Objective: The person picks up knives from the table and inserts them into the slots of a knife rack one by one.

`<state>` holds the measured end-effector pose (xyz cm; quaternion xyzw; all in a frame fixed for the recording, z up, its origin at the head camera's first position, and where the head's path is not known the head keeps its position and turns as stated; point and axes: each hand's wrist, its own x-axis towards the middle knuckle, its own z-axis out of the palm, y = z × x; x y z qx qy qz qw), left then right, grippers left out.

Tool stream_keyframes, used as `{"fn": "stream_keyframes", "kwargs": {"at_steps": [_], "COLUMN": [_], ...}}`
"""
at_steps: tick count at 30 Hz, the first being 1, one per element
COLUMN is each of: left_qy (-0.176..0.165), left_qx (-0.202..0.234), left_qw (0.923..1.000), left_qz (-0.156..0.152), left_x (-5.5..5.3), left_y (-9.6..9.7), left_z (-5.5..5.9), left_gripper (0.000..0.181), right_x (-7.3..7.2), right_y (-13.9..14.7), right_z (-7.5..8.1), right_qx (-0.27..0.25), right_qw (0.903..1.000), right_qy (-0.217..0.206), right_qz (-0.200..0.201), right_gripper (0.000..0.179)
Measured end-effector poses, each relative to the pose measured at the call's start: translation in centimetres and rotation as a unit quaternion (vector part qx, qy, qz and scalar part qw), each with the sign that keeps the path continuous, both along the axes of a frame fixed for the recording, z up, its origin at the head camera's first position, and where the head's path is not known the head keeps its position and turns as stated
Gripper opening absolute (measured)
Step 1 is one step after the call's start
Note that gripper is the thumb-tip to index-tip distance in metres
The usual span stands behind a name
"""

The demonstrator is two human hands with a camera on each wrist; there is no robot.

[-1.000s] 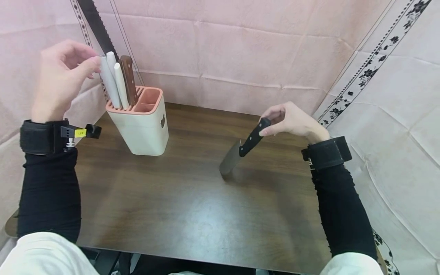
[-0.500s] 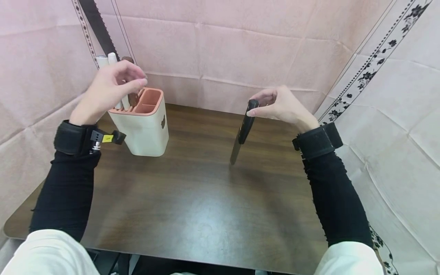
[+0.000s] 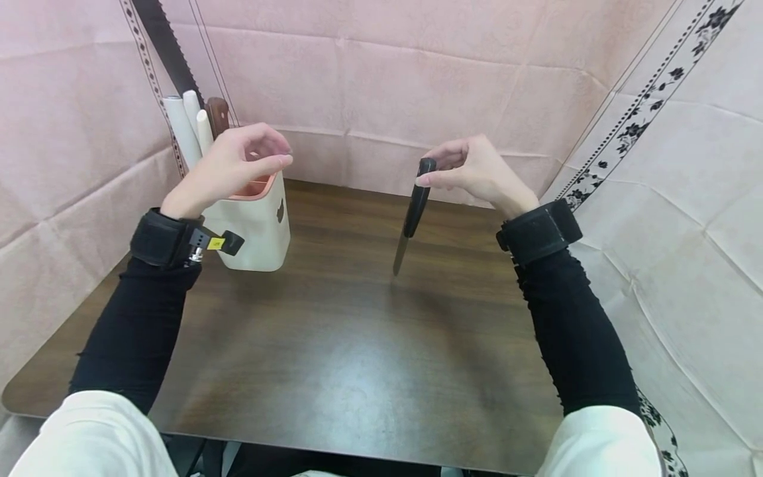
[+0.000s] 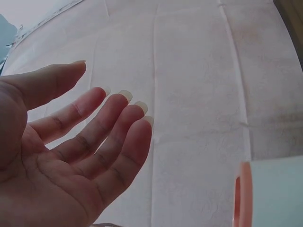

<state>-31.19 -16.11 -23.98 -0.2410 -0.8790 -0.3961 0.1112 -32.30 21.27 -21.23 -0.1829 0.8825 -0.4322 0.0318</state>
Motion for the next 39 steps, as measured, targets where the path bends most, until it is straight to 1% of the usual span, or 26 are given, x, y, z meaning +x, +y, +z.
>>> {"fn": "stream_keyframes", "kwargs": {"at_steps": [8, 14, 18, 23, 29, 39], "left_qy": [0.001, 0.006, 0.001, -0.006, -0.014, -0.028], "left_qx": [-0.002, -0.017, -0.019, -0.023, -0.015, -0.019], "left_qw": [0.9999, 0.9994, 0.9993, 0.999, 0.9987, 0.9978], "left_qz": [-0.015, -0.029, -0.032, -0.037, -0.048, -0.058], "left_x": [-0.4, -0.7, -0.8, -0.8, -0.9, -1.1], "left_y": [0.9, 1.4, 1.6, 2.0, 2.4, 3.0], "left_z": [-0.3, -0.8, -0.9, -1.0, -1.5, -2.0], "left_gripper": [0.025, 0.024, 0.024, 0.023, 0.023, 0.028], "right_x": [-0.4, -0.5, -0.4, -0.4, -0.6, -0.8], "right_y": [-0.8, -1.3, -1.7, -2.2, -2.9, -3.9], "right_z": [0.3, 0.6, 0.6, 0.6, 0.4, 0.1], "right_qx": [-0.013, -0.013, -0.018, -0.03, -0.045, -0.049], "right_qw": [0.9999, 0.9998, 0.9995, 0.9993, 0.9987, 0.9985], "right_qy": [0.002, 0.016, 0.024, 0.022, 0.022, 0.024], "right_qz": [0.003, 0.006, 0.006, 0.007, 0.011, 0.006], "right_gripper": [0.04, 0.04, 0.039, 0.038, 0.037, 0.037]}}
